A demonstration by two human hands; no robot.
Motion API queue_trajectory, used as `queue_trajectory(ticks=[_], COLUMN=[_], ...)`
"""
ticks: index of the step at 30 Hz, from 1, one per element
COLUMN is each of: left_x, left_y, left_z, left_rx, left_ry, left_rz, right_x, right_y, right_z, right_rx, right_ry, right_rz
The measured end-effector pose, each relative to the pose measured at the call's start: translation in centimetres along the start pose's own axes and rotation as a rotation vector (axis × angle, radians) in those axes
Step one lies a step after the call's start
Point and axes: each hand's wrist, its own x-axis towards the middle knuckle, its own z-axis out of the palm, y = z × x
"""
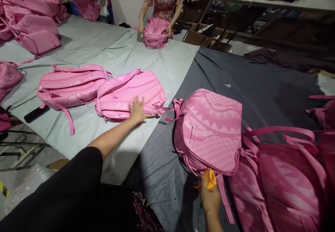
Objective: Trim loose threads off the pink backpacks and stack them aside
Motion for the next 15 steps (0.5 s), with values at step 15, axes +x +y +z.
queue_trajectory(ticks=[15], left_x=[-15.6], left_y=[-5.4], left_z=[0.0], left_rx=[0.115], left_ry=[0.023], left_rz=[0.19], right_x=[-16.4], right_y=[-6.0], right_z=[1.1], right_rx=[-0.03], right_ry=[-0.424], right_rz=[-0.417])
